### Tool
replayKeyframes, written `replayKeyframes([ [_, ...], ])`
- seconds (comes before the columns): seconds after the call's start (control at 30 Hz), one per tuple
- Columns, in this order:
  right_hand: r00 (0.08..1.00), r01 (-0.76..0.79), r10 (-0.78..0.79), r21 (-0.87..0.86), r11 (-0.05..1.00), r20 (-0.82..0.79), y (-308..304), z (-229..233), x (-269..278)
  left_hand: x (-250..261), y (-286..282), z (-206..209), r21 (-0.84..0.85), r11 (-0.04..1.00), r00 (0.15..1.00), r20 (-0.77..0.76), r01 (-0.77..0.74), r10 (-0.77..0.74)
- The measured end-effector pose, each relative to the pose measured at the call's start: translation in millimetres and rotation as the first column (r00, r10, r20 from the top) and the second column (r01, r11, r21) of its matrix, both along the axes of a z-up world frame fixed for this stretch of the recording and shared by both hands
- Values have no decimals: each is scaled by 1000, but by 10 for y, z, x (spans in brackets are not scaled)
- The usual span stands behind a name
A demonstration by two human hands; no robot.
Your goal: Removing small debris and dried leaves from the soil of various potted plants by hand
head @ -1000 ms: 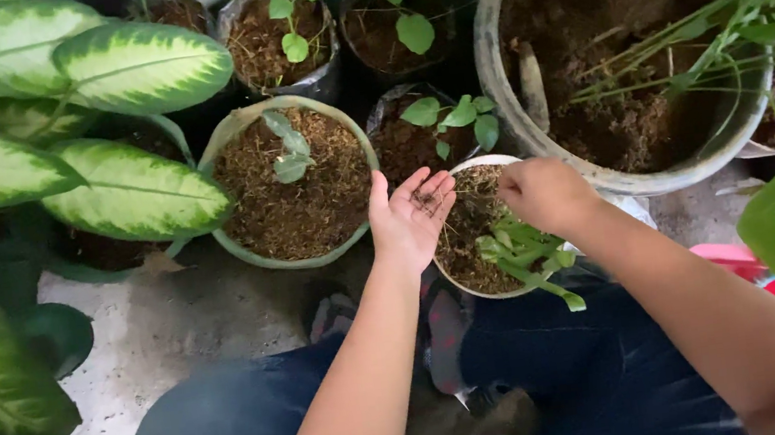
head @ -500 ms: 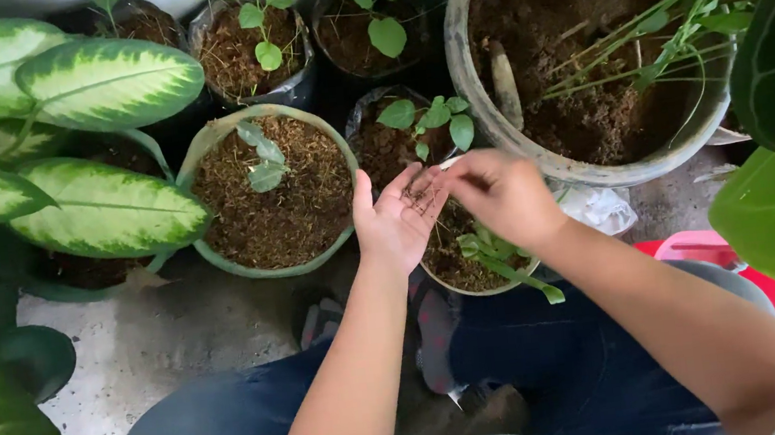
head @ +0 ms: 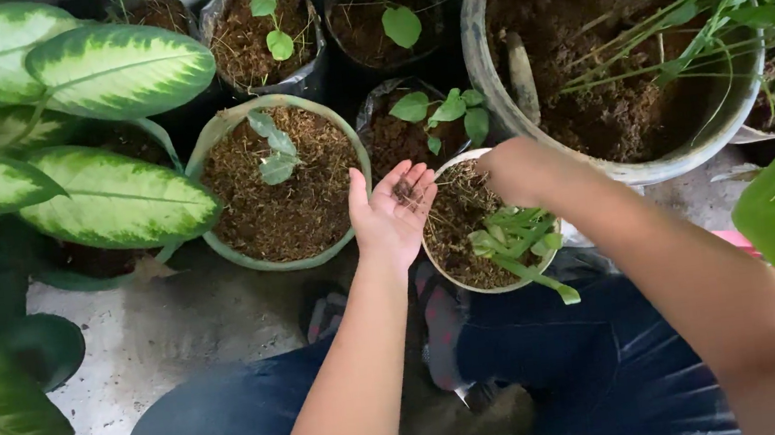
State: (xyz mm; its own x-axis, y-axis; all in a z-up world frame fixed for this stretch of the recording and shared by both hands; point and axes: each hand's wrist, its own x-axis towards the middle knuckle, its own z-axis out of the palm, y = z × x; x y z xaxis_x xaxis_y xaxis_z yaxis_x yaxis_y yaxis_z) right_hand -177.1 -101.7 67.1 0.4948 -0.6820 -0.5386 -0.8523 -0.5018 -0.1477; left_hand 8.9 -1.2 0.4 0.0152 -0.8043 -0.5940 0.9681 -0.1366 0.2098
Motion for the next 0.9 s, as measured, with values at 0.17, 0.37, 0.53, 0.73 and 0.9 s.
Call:
replayKeyframes([
  [0.17,991,-126,128,-59,990,46,15,-564,68,-15,-4,-33,12,1000,1000,-16,-4,4],
  [0.37,995,-44,44,5,999,-89,-45,-597,171,-19,-13,-59,-1,1000,1000,-27,1,-1],
  [0.53,996,-4,8,45,999,-85,-98,-805,69,-45,-14,-108,-15,1000,1000,-28,7,-7],
  [0.73,993,-112,112,-11,994,45,-86,-878,-83,-57,-36,-122,6,1000,999,-37,9,-8],
  [0.9,959,-172,206,-177,969,196,-44,-1018,-334,-57,-21,-151,-14,1000,999,-33,4,-5],
])
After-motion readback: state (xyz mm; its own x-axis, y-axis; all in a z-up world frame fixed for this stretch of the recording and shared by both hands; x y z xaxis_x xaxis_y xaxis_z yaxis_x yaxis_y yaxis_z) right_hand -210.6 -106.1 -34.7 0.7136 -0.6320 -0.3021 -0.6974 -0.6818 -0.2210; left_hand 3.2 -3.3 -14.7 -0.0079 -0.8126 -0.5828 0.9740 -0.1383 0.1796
